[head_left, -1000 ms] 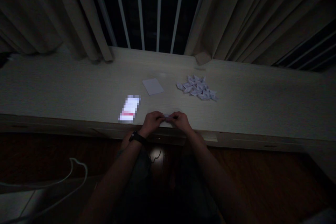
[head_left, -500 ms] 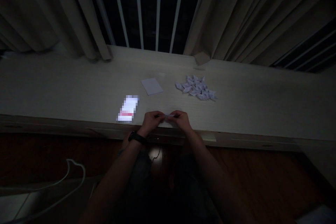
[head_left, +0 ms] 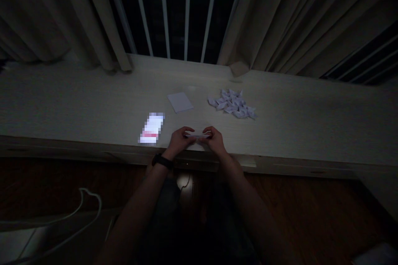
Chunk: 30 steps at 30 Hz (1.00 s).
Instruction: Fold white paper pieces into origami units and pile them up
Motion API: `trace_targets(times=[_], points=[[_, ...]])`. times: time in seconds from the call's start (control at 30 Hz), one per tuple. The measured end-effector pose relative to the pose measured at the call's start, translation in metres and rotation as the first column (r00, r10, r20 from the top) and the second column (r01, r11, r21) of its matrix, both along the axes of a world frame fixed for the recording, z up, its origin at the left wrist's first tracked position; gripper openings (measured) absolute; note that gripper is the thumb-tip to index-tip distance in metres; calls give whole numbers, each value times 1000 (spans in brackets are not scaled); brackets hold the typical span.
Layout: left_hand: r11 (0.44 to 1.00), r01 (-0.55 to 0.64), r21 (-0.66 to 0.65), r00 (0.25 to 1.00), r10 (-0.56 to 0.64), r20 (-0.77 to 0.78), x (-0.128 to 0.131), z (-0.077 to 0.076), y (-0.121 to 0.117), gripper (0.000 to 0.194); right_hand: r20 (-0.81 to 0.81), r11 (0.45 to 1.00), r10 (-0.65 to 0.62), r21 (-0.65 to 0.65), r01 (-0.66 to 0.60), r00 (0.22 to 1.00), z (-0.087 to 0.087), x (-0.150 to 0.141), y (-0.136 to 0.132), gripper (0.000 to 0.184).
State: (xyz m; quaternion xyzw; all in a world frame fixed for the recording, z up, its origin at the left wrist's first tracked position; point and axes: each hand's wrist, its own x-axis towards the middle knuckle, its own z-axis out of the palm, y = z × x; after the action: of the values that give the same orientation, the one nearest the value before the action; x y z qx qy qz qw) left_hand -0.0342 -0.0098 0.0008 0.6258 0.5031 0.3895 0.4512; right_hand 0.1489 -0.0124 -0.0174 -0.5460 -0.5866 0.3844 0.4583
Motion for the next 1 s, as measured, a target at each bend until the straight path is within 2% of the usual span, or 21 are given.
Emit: trace_targets(times=[0.13,0.33,0.57,0.63,0.73,0.83,1.0], points=[[994,74,-78,997,-74,-1,-3,-4,4,37,6,999,38,-6,-38,999,0,6,0,35],[997,67,-35,993,-70,-98,-3,-2,1,28,-18,982,187,-38,-187,982,0,7,0,39],[994,85,73,976,-68,-208,-3,5,-2,26,8,990,138,-24,-138,990,-5,3,1,33],[992,108,60,976,-95,-194,-3,6,-1,28,9,991,128,-28,-127,992,-3,4,0,33],[991,133,-28,979,-135,-152,-4,5,1,28,12,986,152,-64,-151,988,-1,7,-2,34],[992,84,-92,990,-93,-109,-5,1,2,26,-2,986,159,-57,-159,987,-1,10,-2,36],[993,40,-108,999,-40,-1,-6,-9,6,28,51,990,144,-6,-144,988,-4,15,1,31]])
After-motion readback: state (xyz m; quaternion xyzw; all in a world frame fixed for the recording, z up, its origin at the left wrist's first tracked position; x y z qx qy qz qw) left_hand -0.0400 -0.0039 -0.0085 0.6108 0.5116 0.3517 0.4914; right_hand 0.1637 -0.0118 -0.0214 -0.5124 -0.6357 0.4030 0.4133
